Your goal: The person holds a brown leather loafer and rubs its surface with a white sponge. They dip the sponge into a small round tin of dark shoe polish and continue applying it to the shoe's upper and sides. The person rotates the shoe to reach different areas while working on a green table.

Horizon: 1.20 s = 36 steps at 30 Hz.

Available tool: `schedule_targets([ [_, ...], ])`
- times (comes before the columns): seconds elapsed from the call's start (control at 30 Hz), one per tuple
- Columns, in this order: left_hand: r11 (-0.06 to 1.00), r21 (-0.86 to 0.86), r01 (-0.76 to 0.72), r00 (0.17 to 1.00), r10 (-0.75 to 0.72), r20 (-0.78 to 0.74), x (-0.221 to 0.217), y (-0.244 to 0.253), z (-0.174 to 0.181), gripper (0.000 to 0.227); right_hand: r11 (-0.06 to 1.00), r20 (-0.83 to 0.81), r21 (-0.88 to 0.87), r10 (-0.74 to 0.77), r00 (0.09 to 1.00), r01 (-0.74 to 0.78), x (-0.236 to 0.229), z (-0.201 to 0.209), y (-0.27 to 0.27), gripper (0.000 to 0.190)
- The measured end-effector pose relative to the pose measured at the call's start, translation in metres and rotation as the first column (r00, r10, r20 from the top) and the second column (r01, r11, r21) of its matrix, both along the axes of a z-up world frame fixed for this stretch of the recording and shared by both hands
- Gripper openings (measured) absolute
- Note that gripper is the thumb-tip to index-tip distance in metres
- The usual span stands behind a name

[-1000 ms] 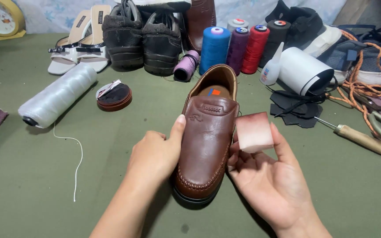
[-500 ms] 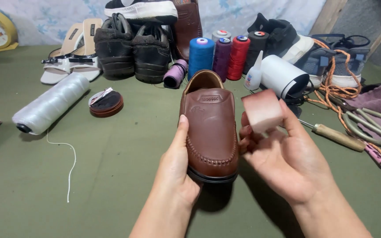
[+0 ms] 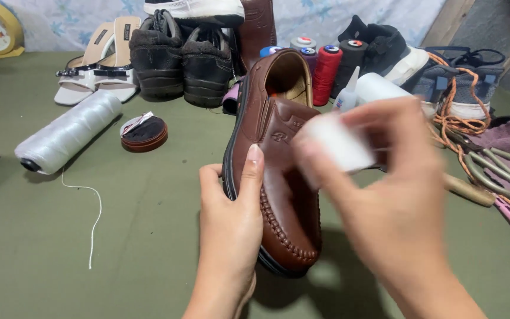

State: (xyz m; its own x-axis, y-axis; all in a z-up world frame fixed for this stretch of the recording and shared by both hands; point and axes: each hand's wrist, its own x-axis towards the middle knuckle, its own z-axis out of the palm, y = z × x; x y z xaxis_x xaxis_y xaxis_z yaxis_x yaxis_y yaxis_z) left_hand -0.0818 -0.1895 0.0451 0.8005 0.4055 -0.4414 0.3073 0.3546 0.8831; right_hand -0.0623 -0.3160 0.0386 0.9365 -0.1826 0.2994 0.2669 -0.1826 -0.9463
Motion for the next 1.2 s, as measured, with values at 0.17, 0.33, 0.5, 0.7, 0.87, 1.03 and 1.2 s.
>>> schedule_targets([
  [0.17, 0.983, 0.184, -0.008, 1.0, 0.011, -0.013, -0.001, 0.007, -0.007, 0.042, 0.929, 0.179, -0.358, -0.034, 0.983, 0.098, -0.001, 0.012, 0.008, 0.027],
  [0.33, 0.995, 0.092, -0.024, 0.999, 0.021, 0.04, 0.005, 0.002, -0.007, 0.047, 0.984, 0.074, -0.145, -0.089, 0.993, 0.099, 0.003, 0.001, 0.001, 0.028],
  [0.5, 0.993, -0.058, -0.105, 0.989, 0.111, 0.097, 0.004, 0.008, -0.009, 0.058, 0.998, -0.017, 0.025, -0.051, 0.999, 0.052, 0.01, -0.005, 0.006, 0.03],
  [0.7, 0.971, -0.22, -0.095, 0.968, 0.142, 0.208, 0.003, 0.007, -0.007, 0.06, 0.962, -0.086, 0.272, -0.016, 0.996, 0.039, 0.01, -0.021, 0.012, 0.035],
  [0.87, 0.839, -0.542, -0.039, 0.977, 0.147, 0.157, -0.003, -0.005, 0.01, 0.068, 0.993, 0.132, 0.114, -0.018, 0.991, 0.003, 0.003, -0.029, 0.015, 0.037],
  [1.03, 0.749, -0.653, 0.111, 0.966, 0.074, 0.248, -0.004, -0.006, 0.001, 0.078, 0.966, -0.199, 0.259, 0.044, 0.979, 0.01, 0.007, -0.022, 0.004, 0.034],
  [1.2, 0.858, -0.508, 0.074, 0.97, 0.056, 0.235, -0.004, -0.008, 0.006, 0.082, 0.999, 0.175, -0.025, -0.018, 0.984, 0.023, -0.003, -0.004, -0.012, 0.03],
])
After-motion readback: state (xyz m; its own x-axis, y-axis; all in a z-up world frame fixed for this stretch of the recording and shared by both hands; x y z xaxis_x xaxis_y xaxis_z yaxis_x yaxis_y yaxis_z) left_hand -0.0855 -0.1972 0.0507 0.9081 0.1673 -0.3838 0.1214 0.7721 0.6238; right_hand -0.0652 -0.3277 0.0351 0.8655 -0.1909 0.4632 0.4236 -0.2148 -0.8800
